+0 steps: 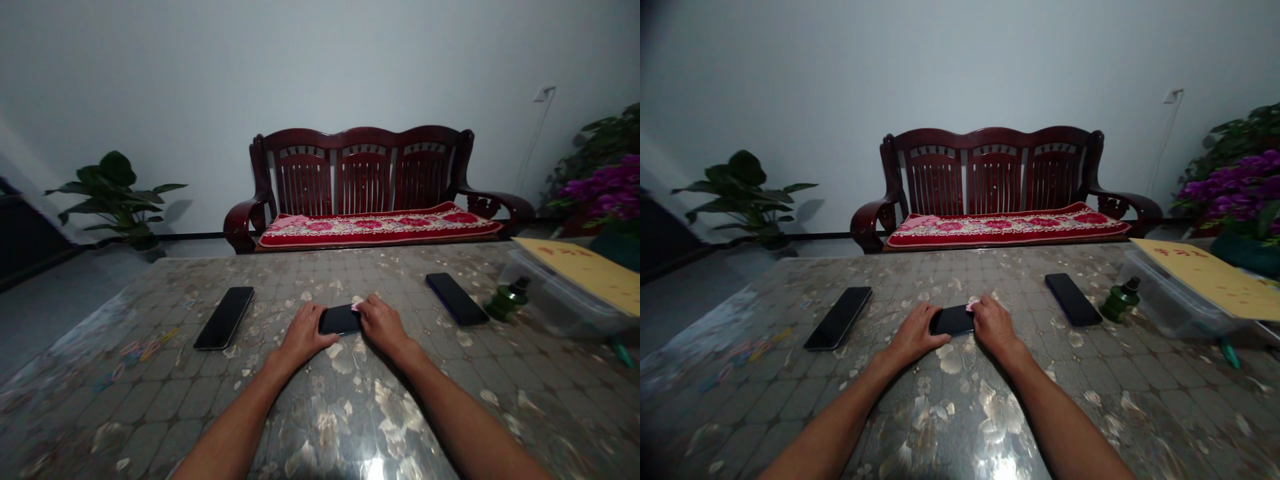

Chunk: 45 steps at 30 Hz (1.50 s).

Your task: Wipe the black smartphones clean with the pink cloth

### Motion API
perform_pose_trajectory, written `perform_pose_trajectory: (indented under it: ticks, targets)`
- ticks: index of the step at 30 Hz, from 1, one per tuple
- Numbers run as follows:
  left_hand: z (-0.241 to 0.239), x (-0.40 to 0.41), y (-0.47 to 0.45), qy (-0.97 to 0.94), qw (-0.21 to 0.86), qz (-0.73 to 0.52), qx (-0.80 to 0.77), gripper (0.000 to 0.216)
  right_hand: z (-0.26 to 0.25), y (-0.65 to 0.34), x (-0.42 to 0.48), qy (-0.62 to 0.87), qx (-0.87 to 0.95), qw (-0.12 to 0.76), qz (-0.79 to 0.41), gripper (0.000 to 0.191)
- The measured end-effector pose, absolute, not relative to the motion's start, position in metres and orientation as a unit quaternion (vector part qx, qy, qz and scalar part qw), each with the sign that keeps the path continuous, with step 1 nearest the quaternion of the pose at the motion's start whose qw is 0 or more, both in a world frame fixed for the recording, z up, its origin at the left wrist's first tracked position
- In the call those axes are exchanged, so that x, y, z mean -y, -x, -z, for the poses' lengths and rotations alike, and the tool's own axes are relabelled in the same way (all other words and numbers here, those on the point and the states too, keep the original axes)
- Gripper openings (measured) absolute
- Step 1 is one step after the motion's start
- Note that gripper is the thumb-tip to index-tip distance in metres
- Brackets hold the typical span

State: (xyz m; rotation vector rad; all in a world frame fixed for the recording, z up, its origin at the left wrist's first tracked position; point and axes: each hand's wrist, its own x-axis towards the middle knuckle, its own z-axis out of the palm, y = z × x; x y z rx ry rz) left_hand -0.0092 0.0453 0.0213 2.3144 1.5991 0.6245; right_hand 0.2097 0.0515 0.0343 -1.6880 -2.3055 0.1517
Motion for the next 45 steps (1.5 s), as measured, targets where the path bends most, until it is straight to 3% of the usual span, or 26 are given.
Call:
perform_pose_trajectory:
  ticks: [5, 12, 20, 27, 36, 45]
  targets:
    - [-0.021, -0.046, 0.010, -0.794, 0.132, -0.219, -0.551, 0.053, -0.035, -0.217, -0.057, 0.606, 0.783, 0.137, -0.019, 0.031]
    - [-0.018, -0.047, 0.011, -0.798, 0.129, -0.219, -0.546, 0.054, -0.031, -0.203, -0.049, 0.509, 0.844, 0.169, -0.031, 0.031]
    - [-0.017, -0.047, 0.011, -0.797, 0.129, -0.225, -0.546, 0.053, -0.037, -0.214, -0.064, 0.612, 0.780, 0.133, 0.014, 0.031]
    - [-0.017, -0.048, 0.011, -0.803, 0.126, -0.224, -0.538, 0.047, -0.034, -0.196, -0.055, 0.531, 0.831, 0.162, -0.045, 0.028]
    - [-0.019, -0.048, 0.012, -0.802, 0.129, -0.222, -0.539, 0.052, -0.038, -0.218, -0.069, 0.624, 0.770, 0.130, -0.005, 0.030]
    - [-0.022, -0.047, 0.011, -0.802, 0.128, -0.203, -0.546, 0.052, -0.034, -0.203, -0.055, 0.549, 0.820, 0.153, -0.048, 0.030]
